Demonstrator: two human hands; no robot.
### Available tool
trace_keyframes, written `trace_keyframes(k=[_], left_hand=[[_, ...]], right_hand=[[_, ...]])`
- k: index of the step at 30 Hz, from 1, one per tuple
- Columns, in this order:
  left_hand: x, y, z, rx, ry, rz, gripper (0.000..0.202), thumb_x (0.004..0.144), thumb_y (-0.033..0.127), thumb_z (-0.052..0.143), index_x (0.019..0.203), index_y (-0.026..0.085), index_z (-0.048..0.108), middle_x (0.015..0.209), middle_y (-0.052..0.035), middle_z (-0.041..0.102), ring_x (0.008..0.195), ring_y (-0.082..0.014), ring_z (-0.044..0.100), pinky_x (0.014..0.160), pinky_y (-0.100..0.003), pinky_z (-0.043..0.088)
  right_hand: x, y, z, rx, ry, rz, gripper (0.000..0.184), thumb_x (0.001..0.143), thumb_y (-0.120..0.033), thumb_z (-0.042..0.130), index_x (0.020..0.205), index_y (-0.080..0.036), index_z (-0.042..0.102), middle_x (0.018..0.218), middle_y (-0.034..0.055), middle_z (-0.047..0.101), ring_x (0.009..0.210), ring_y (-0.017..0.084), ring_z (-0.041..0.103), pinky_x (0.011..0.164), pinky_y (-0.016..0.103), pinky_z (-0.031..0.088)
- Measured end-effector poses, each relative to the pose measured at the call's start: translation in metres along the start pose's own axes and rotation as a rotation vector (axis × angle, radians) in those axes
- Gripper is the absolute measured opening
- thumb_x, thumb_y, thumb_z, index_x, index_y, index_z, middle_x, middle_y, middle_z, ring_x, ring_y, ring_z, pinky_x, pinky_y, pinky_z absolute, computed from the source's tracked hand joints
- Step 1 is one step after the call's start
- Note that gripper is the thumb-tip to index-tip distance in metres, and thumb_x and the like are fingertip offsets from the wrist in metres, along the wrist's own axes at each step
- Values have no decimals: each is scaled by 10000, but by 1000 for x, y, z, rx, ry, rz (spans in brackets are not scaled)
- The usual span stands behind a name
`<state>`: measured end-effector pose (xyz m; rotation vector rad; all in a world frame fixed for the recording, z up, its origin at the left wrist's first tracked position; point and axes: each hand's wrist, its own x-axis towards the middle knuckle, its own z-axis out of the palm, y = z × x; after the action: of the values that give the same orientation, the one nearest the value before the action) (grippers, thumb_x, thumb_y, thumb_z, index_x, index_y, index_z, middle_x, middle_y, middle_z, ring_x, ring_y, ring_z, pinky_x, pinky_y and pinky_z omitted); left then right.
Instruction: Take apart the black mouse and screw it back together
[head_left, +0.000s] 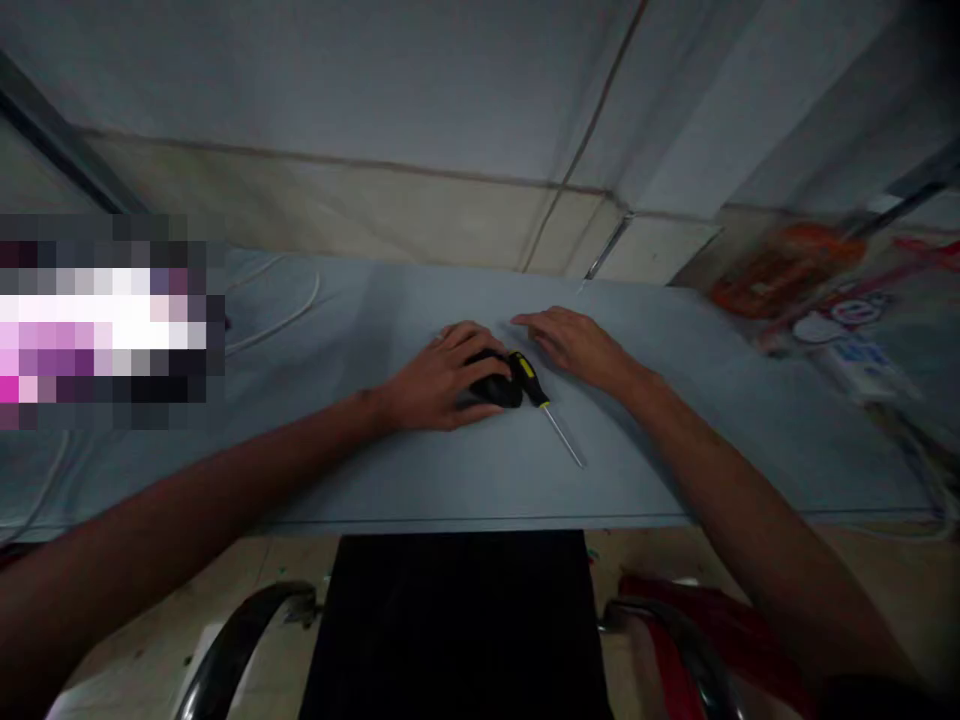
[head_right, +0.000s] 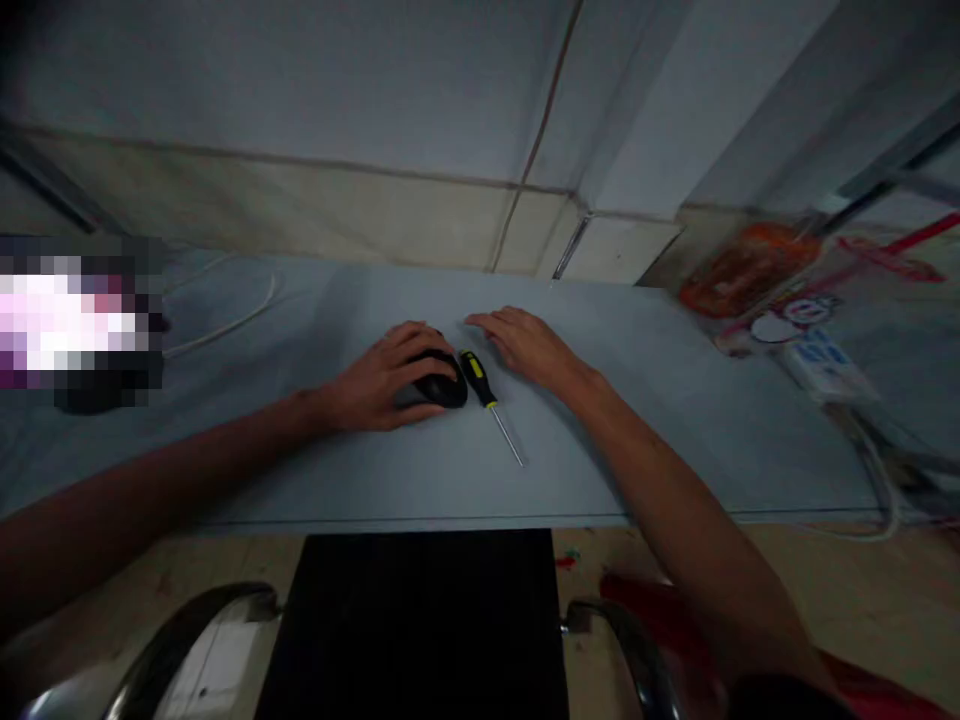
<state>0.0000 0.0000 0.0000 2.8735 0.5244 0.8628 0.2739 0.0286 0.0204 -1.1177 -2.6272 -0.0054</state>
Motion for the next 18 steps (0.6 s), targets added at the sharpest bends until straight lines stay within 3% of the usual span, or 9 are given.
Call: trace_keyframes(k=[5,18], left_hand=[[1,2,-1,-4,-17,-18,412,980,550,587,1232,226,618,1334,-105,599,1280,-289,483,1108,-508,443],[0,2,-1,-1,-33,-36,419,986,556,572,1259,241,608,1348,-99,598,1283,-286,471,1114,-502,423]], right_hand=[[-2,4,1,25,17,-4,424,996,-196,449,1380,-169,627,1050,122,738,979,255,653,905,426,541],[0,5,4,-14,-2,-20,377,1016,-240,467,1342,-156,637,1063,123,706,1022,256,631,928,424,537]])
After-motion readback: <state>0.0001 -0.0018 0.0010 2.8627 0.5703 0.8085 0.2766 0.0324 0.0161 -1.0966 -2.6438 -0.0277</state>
